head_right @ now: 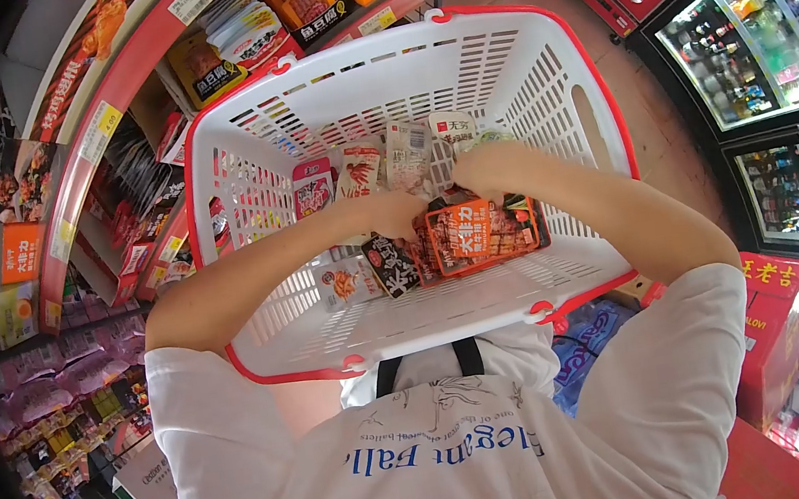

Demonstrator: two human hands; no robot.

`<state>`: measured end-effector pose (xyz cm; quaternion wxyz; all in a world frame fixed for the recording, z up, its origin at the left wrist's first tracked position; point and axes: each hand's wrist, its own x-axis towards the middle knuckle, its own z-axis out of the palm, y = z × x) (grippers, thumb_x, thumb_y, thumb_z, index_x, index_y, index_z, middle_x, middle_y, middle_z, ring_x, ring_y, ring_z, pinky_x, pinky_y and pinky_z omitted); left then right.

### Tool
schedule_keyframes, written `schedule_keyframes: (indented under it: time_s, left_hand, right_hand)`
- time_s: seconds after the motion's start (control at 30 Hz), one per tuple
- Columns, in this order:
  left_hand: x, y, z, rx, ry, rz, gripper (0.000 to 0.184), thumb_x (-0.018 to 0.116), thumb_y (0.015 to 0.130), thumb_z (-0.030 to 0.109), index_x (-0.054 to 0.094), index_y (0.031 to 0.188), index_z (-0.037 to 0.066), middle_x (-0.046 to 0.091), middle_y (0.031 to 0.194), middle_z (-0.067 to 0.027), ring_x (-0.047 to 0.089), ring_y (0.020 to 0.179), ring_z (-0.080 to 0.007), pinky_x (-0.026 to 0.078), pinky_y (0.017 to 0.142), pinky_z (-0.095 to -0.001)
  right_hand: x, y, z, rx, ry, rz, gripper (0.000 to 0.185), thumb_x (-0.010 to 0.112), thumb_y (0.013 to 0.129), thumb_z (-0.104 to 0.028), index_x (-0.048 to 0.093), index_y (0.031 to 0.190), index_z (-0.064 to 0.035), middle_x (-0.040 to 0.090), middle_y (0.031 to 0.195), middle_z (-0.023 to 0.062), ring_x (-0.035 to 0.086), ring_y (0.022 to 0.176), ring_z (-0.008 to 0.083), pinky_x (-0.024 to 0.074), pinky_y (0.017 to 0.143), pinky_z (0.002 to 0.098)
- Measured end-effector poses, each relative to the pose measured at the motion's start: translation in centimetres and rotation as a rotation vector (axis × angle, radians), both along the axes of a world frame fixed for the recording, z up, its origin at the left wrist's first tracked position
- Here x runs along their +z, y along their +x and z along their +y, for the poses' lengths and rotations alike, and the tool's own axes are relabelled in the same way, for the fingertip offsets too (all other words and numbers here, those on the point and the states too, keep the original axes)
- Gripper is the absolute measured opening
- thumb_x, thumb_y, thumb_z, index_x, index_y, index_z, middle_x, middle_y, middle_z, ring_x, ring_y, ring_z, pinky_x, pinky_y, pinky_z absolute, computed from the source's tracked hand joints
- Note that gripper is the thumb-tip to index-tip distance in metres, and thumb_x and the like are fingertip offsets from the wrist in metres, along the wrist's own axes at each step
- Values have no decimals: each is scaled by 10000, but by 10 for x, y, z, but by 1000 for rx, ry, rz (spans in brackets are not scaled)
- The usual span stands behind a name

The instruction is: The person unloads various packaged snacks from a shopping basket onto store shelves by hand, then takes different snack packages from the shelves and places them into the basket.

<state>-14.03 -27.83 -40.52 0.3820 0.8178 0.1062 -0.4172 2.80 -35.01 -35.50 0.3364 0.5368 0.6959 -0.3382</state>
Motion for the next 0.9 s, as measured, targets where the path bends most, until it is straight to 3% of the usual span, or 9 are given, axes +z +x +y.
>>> schedule_keyframes:
  time_s: [0.07, 0.13, 0.27, 0.33, 0.47, 0.57, 0.63, 0.73, 0.9]
  left_hand:
    - [-3, -1, -2, -65, 103, -97, 418, 685, 749, 182, 571, 1099, -17, 668, 960, -195, 667, 808, -338, 527, 725, -431]
    - [-3, -2, -3, -127, 204, -192, 420, 682, 749, 185, 571, 1106, -6, 666, 957, -200, 658, 869, -349, 518, 754, -445]
    - [-2, 0, -3, -113, 188, -167, 408, 668, 763, 214, 581, 1115, 27, 665, 948, -200, 630, 939, -371, 500, 797, -467]
    - [0, 1, -5, -107, 199, -164, 403, 662, 771, 229, 584, 1114, 31, 665, 947, -198, 632, 928, -374, 500, 793, -467]
    - [10, 2, -4, -123, 184, -191, 351, 642, 799, 259, 611, 1052, 18, 663, 946, -203, 633, 921, -370, 503, 785, -466]
    - [18, 3, -5, -126, 203, -215, 314, 632, 811, 260, 631, 1010, 18, 662, 941, -205, 635, 920, -360, 508, 782, -455]
    - [24, 2, -4, -126, 243, -213, 294, 628, 814, 257, 641, 991, 23, 662, 939, -203, 638, 919, -352, 510, 781, -447]
    - [26, 2, -1, -13, 330, -357, 264, 615, 817, 252, 654, 968, 39, 667, 945, -179, 641, 922, -336, 514, 783, -432]
    - [32, 9, 5, 278, 351, -409, 273, 584, 842, 266, 637, 1007, 54, 673, 959, -144, 643, 926, -325, 511, 798, -437]
  right_hand:
    - [-7, 13, 0, -32, 118, -14, 537, 824, 626, -172, 619, 1082, 25, 639, 1107, 182, 624, 1045, 310, 515, 810, 435]
    - [-20, 20, 0, -82, 725, -68, 486, 808, 639, -180, 630, 1049, 11, 653, 1061, 187, 654, 974, 300, 536, 768, 413]
    - [-21, 36, -7, -69, 694, -50, 459, 786, 674, -217, 625, 1044, 1, 672, 966, 186, 676, 847, 312, 558, 715, 398]
    - [-39, 37, -5, -151, 342, -154, 573, 776, 677, -232, 562, 1156, 0, 679, 891, 149, 677, 752, 297, 571, 614, 388]
    - [-54, 19, -13, 36, 436, -466, 721, 786, 655, -227, 466, 1255, 14, 676, 876, 126, 678, 757, 264, 565, 548, 357]
    - [-64, 20, -16, -58, 425, -442, 633, 780, 669, -126, 471, 1193, 45, 620, 918, 178, 633, 857, 286, 522, 681, 356]
    - [-75, 21, -17, 0, 635, -549, 724, 764, 664, -191, 409, 1245, 56, 659, 826, 127, 666, 830, 238, 551, 543, 311]
    - [-51, 22, -16, -111, 559, -279, 644, 765, 698, -146, 420, 1216, 21, 617, 934, 210, 631, 848, 326, 524, 663, 391]
    - [-57, 36, -8, -314, 519, -116, 612, 735, 711, -165, 416, 1198, 27, 641, 908, 198, 651, 858, 345, 530, 696, 431]
